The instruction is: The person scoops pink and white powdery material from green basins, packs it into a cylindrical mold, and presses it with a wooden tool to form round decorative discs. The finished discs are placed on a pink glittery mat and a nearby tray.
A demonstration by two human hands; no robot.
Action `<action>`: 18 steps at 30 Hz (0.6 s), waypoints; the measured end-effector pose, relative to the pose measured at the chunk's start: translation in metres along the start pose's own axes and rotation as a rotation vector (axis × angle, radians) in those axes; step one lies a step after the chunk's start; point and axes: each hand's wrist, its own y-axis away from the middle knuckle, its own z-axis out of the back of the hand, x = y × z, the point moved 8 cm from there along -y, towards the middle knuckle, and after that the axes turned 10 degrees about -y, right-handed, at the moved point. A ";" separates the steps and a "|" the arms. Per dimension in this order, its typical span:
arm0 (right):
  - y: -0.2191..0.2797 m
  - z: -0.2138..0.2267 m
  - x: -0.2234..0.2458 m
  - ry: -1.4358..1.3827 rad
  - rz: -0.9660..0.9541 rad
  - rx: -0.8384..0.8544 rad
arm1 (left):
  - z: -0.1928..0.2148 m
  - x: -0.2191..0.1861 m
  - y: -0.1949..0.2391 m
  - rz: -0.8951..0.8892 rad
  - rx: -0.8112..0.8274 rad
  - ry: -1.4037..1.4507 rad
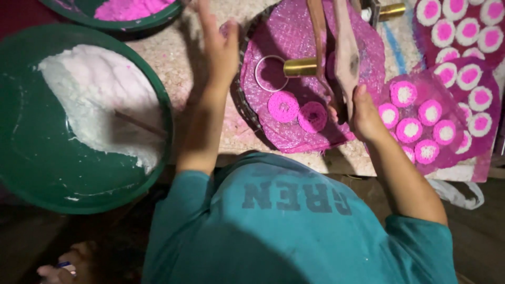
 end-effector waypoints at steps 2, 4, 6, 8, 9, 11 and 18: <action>0.001 0.000 0.000 -0.076 -0.016 0.019 | 0.046 0.014 0.007 -0.034 -0.334 0.017; 0.003 0.003 0.000 -0.044 -0.027 0.010 | 0.071 0.043 0.009 0.165 -0.463 0.280; 0.000 0.005 0.003 0.099 -0.029 -0.017 | 0.071 0.044 0.003 0.222 -0.398 0.671; -0.008 0.003 0.005 0.245 -0.084 0.029 | 0.047 0.008 -0.002 0.176 -0.113 1.201; -0.015 0.002 0.007 0.318 -0.111 0.053 | 0.034 -0.011 0.000 0.218 0.041 1.456; -0.027 -0.013 0.005 0.275 -0.256 0.239 | -0.003 -0.063 0.003 0.411 0.398 1.985; -0.063 -0.014 0.028 0.499 -0.557 0.218 | -0.023 -0.100 -0.013 0.454 0.330 2.396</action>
